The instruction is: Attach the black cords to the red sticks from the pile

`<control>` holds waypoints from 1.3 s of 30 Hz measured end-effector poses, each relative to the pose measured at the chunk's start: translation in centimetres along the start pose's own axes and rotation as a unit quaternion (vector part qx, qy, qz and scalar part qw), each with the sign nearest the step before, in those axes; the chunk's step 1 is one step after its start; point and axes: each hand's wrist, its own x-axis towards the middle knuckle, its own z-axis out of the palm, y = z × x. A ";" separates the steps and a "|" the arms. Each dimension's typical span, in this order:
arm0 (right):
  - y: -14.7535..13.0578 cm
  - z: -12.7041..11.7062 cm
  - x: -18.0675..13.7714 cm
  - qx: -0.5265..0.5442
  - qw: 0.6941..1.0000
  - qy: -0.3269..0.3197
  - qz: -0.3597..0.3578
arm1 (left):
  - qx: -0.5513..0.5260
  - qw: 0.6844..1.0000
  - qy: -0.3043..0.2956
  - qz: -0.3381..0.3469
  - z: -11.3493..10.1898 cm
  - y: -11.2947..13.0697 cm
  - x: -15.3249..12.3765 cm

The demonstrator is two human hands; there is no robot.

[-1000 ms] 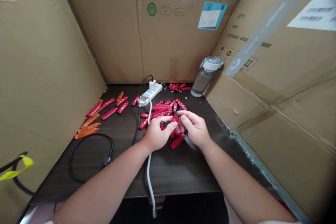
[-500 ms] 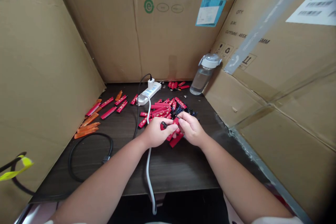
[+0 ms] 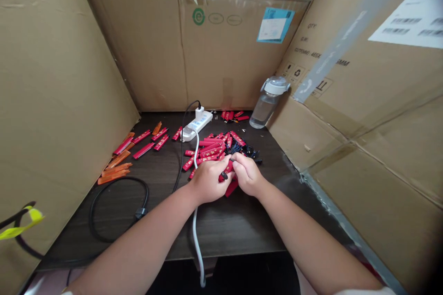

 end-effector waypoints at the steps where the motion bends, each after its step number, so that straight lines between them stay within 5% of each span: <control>1: 0.0 0.1 0.0 -0.001 1.000 0.006 -0.002 | -0.002 1.000 0.002 0.006 0.1 0.0 -0.1; 9: 0.2 1.1 0.2 -0.029 0.994 0.098 0.037 | -0.015 1.000 0.014 -0.016 0.8 0.6 -0.1; 13: 1.0 0.7 1.4 -0.068 0.984 0.133 0.094 | -0.033 0.994 0.011 -0.103 0.8 1.2 0.4; 16: 1.7 0.0 2.3 -0.108 0.982 0.101 0.121 | -0.130 0.973 -0.001 -0.189 0.4 1.2 1.0; 21: 2.6 -0.6 2.3 -0.148 0.975 0.039 0.160 | -0.372 0.887 -0.026 -0.274 -0.6 0.8 1.6; 25: 2.3 -1.0 1.8 -0.129 0.976 0.048 0.170 | -0.507 0.788 -0.049 -0.346 -0.8 0.6 1.5; 29: 0.9 -1.2 1.4 0.133 0.970 -0.015 0.205 | -0.594 0.713 -0.093 -0.361 -0.9 0.6 1.3; 33: -0.4 -1.1 0.9 0.319 0.921 -0.079 0.210 | -0.585 0.727 -0.111 -0.343 -0.8 0.6 1.1; 39: -0.9 -0.8 0.7 0.375 0.901 0.024 0.216 | -0.451 0.849 -0.124 -0.245 -1.2 1.1 1.3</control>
